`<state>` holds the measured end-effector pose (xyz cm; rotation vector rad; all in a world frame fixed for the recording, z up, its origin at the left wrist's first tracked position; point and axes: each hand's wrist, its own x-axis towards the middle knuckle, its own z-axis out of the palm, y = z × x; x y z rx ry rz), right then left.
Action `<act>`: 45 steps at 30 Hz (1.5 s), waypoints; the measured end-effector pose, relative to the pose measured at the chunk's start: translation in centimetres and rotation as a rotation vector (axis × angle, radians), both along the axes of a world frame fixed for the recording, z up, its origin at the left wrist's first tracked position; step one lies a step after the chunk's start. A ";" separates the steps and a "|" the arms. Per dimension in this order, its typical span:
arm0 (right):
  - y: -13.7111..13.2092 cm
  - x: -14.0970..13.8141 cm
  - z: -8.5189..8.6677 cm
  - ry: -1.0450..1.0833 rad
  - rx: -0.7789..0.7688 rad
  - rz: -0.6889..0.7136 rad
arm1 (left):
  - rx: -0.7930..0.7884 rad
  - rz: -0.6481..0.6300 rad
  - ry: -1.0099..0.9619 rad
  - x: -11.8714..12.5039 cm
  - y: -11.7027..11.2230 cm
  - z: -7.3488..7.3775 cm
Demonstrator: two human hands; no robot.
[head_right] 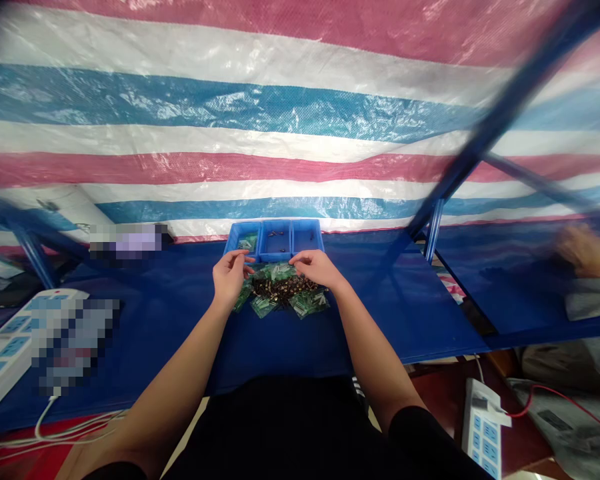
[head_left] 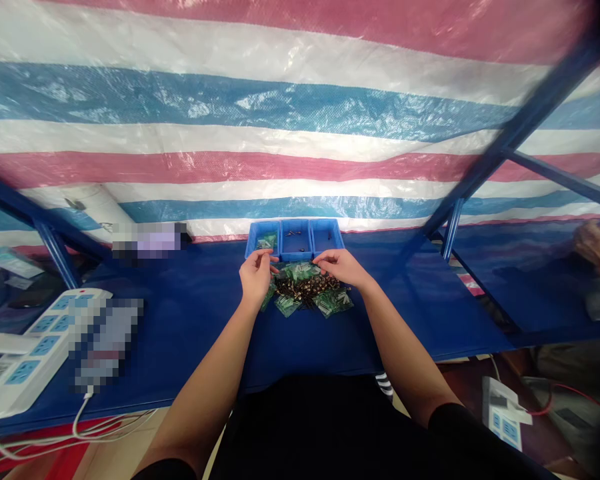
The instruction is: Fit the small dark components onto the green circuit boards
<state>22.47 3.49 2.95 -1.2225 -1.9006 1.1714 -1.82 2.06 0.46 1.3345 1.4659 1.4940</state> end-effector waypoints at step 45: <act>-0.3 -0.5 -0.5 -0.417 0.301 0.019 | 0.128 -0.284 0.797 1.2 -1.9 0.2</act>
